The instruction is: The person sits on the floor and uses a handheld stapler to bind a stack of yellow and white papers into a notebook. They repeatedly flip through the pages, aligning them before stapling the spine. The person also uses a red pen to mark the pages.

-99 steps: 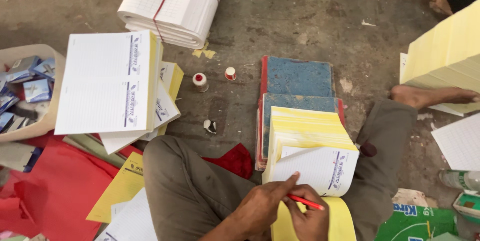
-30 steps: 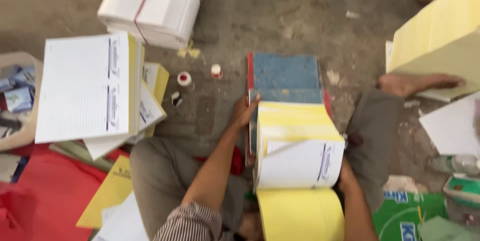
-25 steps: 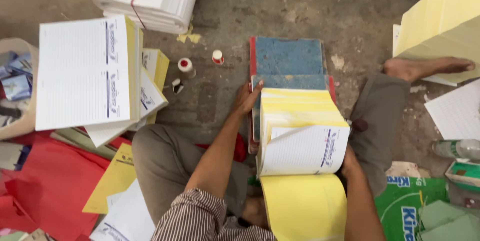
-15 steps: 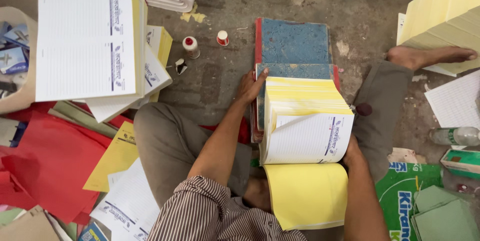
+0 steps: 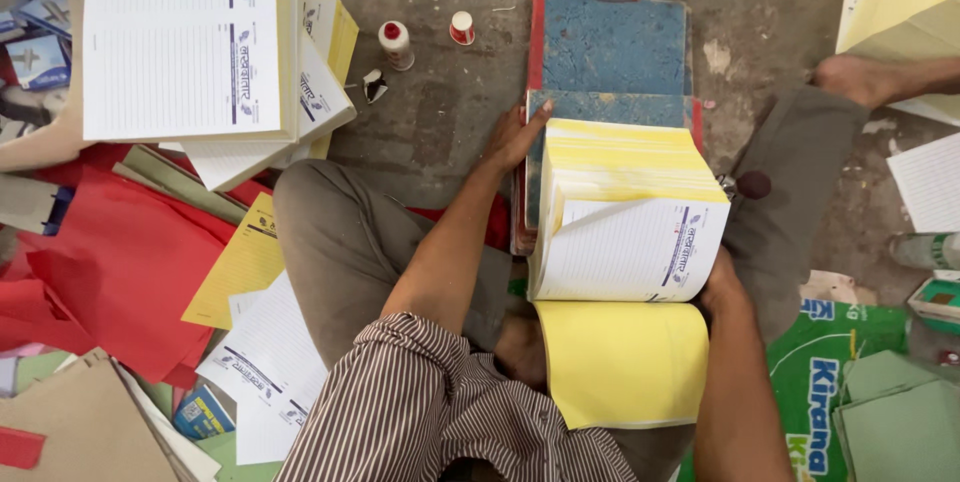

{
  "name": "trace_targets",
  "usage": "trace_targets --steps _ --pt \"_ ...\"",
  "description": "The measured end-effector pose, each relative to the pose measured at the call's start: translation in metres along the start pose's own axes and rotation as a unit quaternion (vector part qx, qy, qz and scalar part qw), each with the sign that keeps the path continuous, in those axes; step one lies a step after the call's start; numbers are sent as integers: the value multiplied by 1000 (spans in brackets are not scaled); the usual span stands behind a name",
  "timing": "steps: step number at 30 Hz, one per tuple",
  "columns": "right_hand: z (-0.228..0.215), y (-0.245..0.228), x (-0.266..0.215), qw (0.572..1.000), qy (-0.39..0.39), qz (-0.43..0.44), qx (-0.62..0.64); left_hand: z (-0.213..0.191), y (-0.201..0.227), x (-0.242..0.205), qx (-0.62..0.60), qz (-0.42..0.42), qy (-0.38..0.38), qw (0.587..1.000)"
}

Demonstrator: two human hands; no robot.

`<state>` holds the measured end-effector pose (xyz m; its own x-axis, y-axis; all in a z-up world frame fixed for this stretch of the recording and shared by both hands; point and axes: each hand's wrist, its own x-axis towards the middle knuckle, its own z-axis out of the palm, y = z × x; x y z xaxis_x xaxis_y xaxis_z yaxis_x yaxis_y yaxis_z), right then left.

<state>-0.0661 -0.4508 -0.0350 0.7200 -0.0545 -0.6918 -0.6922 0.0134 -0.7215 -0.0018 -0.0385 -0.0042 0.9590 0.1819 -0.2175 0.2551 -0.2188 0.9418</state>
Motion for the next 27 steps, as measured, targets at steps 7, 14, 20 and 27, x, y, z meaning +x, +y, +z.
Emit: trace_targets --steps 7,14,20,27 --pt "-7 8 6 999 5 -15 -36 3 -4 -1 9 -27 7 1000" --pt "-8 6 2 996 19 -6 -82 2 -3 -2 6 -8 17 1000" --pt "-15 13 9 1000 -1 0 -28 2 -5 -2 -10 8 3 1000" --pt "-13 24 6 999 4 37 4 0 -9 -6 -42 74 -29 996"
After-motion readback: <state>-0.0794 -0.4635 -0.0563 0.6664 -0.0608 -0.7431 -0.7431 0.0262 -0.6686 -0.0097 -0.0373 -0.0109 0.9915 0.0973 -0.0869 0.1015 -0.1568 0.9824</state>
